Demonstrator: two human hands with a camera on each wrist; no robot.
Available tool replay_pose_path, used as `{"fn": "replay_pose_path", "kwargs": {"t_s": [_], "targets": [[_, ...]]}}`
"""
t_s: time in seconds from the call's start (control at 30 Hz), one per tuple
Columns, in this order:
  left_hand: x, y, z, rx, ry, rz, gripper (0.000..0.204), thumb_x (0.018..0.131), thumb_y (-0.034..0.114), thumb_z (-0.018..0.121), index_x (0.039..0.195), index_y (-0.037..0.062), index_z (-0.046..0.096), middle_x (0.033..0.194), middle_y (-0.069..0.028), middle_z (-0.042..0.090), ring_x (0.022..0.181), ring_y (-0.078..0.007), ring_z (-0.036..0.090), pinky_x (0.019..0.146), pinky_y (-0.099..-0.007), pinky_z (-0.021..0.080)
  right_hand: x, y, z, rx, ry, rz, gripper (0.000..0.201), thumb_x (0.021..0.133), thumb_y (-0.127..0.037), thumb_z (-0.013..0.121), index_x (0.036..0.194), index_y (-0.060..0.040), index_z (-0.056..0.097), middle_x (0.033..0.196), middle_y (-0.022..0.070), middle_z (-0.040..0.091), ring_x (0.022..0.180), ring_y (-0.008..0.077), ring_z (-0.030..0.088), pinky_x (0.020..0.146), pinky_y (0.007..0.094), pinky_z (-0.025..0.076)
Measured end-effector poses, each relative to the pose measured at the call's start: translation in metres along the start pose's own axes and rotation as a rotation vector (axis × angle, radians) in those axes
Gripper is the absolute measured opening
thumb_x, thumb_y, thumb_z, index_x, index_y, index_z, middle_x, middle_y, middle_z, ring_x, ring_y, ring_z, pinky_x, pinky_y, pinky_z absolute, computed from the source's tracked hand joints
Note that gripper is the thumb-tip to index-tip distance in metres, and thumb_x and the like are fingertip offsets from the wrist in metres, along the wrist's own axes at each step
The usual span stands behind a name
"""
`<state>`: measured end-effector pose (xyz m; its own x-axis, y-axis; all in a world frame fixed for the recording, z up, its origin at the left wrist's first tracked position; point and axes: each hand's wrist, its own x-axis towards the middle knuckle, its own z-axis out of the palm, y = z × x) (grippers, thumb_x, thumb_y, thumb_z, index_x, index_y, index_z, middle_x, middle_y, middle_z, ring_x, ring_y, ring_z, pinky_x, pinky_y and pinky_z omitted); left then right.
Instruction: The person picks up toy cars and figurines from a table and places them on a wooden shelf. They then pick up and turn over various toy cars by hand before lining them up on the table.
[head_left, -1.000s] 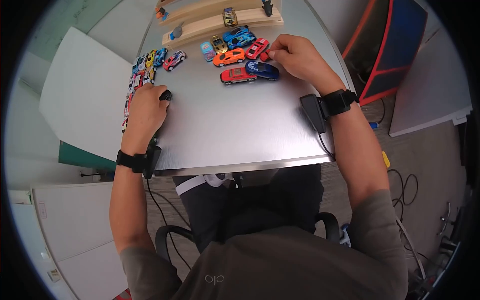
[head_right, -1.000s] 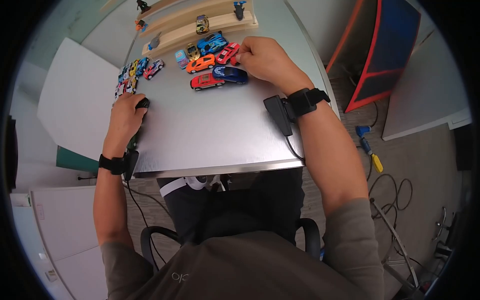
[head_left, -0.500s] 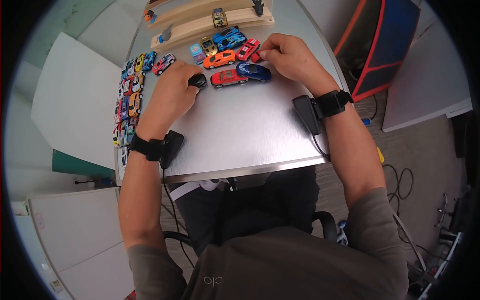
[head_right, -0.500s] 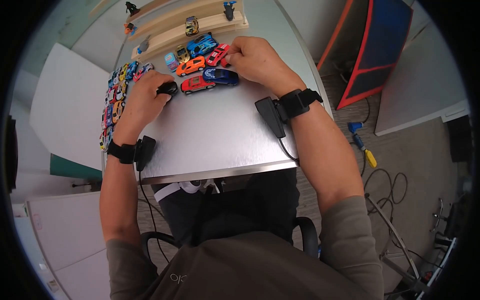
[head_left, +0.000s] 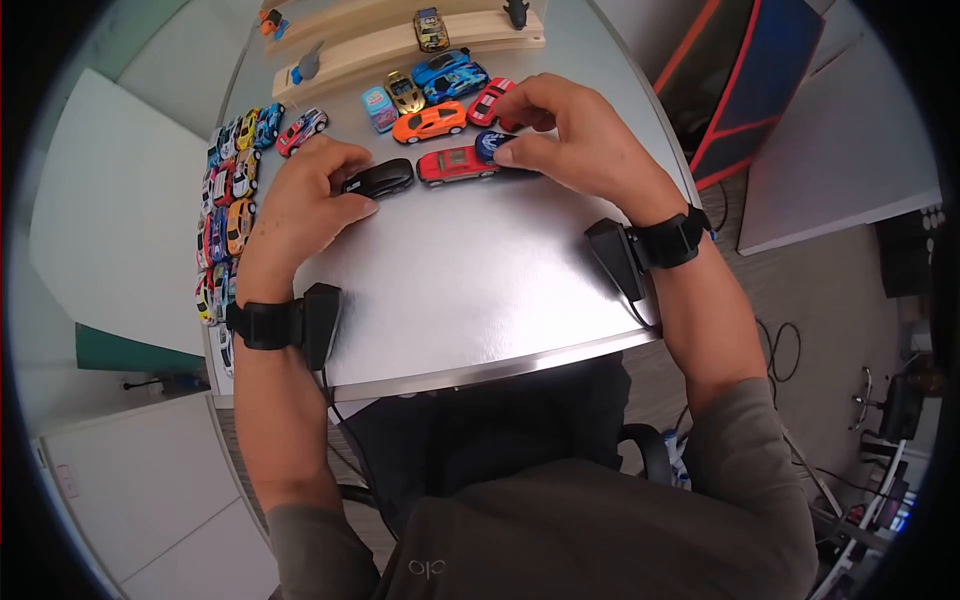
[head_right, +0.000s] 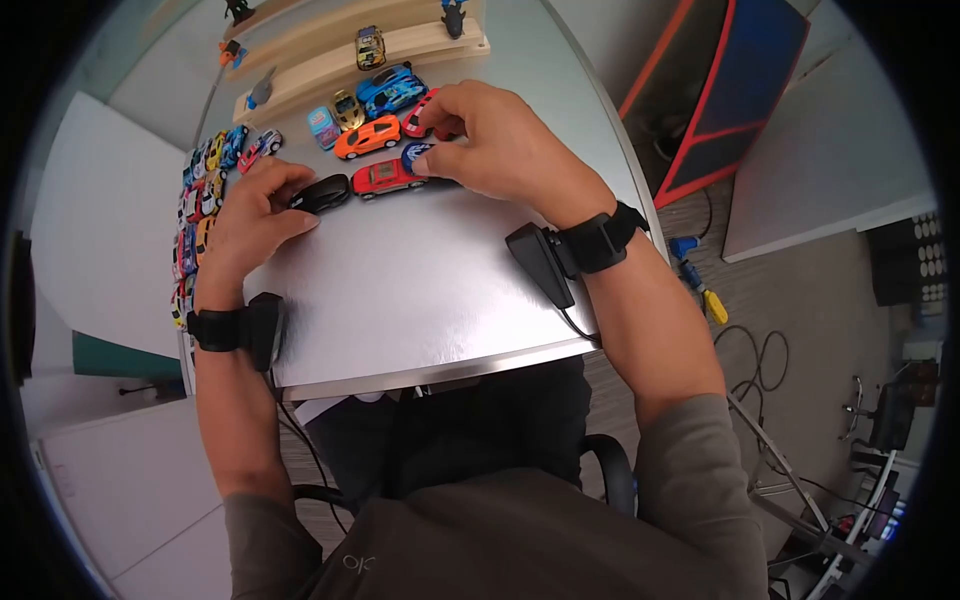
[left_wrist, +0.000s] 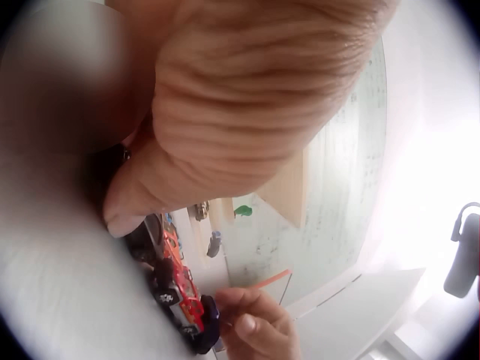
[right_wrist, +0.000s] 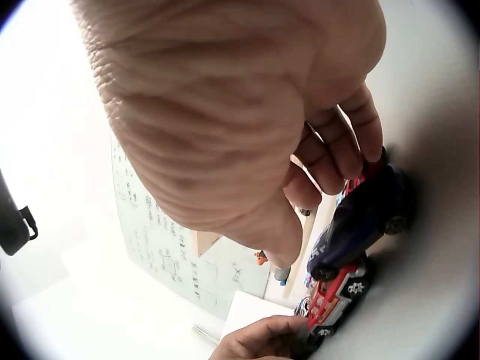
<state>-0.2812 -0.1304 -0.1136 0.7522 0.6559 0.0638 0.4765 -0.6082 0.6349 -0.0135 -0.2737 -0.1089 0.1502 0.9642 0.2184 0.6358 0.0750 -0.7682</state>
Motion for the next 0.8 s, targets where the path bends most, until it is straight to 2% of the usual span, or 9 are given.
{"fn": "replay_pose_path", "kwargs": {"t_s": [0.07, 0.1, 0.13, 0.17, 0.27, 0.4, 0.47, 0.53, 0.8], "targets": [[-0.001, -0.001, -0.002, -0.006, -0.012, 0.005, 0.041, 0.072, 0.002, 0.077, 0.112, 0.0003, 0.068, 0.093, -0.0034, 0.055, 0.083, -0.016, 0.053, 0.076, -0.0286, 0.045, -0.001, -0.002, 0.004, -0.064, -0.039, -0.064, 0.041, 0.077, -0.01, 0.081, 0.115, 0.0004, 0.069, 0.108, 0.012, 0.068, 0.1, 0.0222, 0.066, 0.089, 0.0336, 0.052], [-0.001, 0.003, -0.003, 0.014, -0.012, 0.004, 0.039, 0.072, 0.004, 0.078, 0.11, -0.0005, 0.069, 0.093, -0.0067, 0.058, 0.084, -0.0203, 0.057, 0.076, -0.0313, 0.047, 0.001, -0.001, 0.007, -0.067, -0.045, -0.064, 0.041, 0.077, -0.01, 0.081, 0.115, 0.0004, 0.069, 0.108, 0.012, 0.068, 0.1, 0.0222, 0.066, 0.089, 0.0336, 0.052], [-0.002, 0.005, -0.003, 0.035, -0.011, 0.004, 0.038, 0.071, 0.005, 0.079, 0.107, -0.0012, 0.07, 0.094, -0.0099, 0.061, 0.085, -0.0245, 0.061, 0.076, -0.0339, 0.049, 0.001, 0.001, 0.01, -0.057, -0.059, -0.085, 0.043, 0.075, -0.012, 0.082, 0.113, 0.0011, 0.068, 0.107, 0.0151, 0.067, 0.099, 0.0271, 0.065, 0.088, 0.0362, 0.051], [-0.003, 0.003, -0.003, 0.03, -0.009, 0.003, 0.038, 0.071, 0.005, 0.079, 0.107, -0.0012, 0.07, 0.094, -0.0099, 0.061, 0.085, -0.0245, 0.061, 0.076, -0.0339, 0.049, 0.002, 0.002, 0.013, -0.047, -0.072, -0.106, 0.045, 0.072, -0.014, 0.084, 0.111, 0.0017, 0.068, 0.105, 0.0181, 0.065, 0.098, 0.0319, 0.063, 0.086, 0.0388, 0.051], [-0.004, 0.002, -0.004, 0.027, -0.001, 0.044, 0.033, 0.072, 0.006, 0.077, 0.104, -0.0016, 0.07, 0.091, -0.01, 0.059, 0.081, -0.0244, 0.058, 0.072, -0.0349, 0.047, 0.002, -0.002, 0.016, -0.148, -0.064, -0.153, 0.046, 0.073, -0.015, 0.083, 0.113, 0.0009, 0.067, 0.105, 0.0193, 0.065, 0.102, 0.0353, 0.062, 0.09, 0.0406, 0.05], [-0.004, 0.004, -0.004, 0.057, -0.005, 0.045, 0.031, 0.074, 0.006, 0.076, 0.103, -0.0007, 0.07, 0.09, -0.0106, 0.059, 0.079, -0.0252, 0.058, 0.071, -0.0352, 0.046, 0.004, -0.01, 0.018, -0.228, -0.087, -0.15, 0.046, 0.073, -0.015, 0.081, 0.114, -0.0003, 0.067, 0.106, 0.0182, 0.065, 0.106, 0.0358, 0.06, 0.092, 0.0421, 0.049], [-0.004, 0.005, -0.004, 0.063, -0.012, 0.044, 0.03, 0.074, 0.006, 0.076, 0.103, -0.0004, 0.07, 0.09, -0.0107, 0.059, 0.079, -0.0254, 0.058, 0.071, -0.0354, 0.046, 0.004, -0.009, 0.022, -0.351, -0.011, -0.302, 0.041, 0.075, -0.016, 0.079, 0.112, -0.0011, 0.068, 0.106, 0.016, 0.065, 0.108, 0.0353, 0.06, 0.093, 0.0429, 0.05], [-0.004, 0.008, -0.003, 0.042, 0.003, 0.055, 0.029, 0.076, 0.005, 0.075, 0.104, 0.0006, 0.07, 0.088, -0.0038, 0.054, 0.075, -0.0154, 0.052, 0.068, -0.0299, 0.042, 0.004, -0.009, 0.023, -0.364, -0.023, -0.299, 0.04, 0.075, -0.016, 0.078, 0.111, -0.0013, 0.069, 0.106, 0.0152, 0.065, 0.108, 0.035, 0.06, 0.093, 0.043, 0.05], [-0.003, 0.004, 0.0, 0.038, 0.024, 0.084, 0.028, 0.077, 0.004, 0.073, 0.105, 0.0003, 0.07, 0.088, -0.0034, 0.053, 0.075, -0.015, 0.05, 0.068, -0.0292, 0.041, 0.008, -0.007, 0.027, -0.401, -0.137, -0.206, 0.034, 0.077, -0.011, 0.078, 0.107, -0.0003, 0.067, 0.106, 0.0152, 0.064, 0.105, 0.0339, 0.059, 0.091, 0.0419, 0.048]]}}
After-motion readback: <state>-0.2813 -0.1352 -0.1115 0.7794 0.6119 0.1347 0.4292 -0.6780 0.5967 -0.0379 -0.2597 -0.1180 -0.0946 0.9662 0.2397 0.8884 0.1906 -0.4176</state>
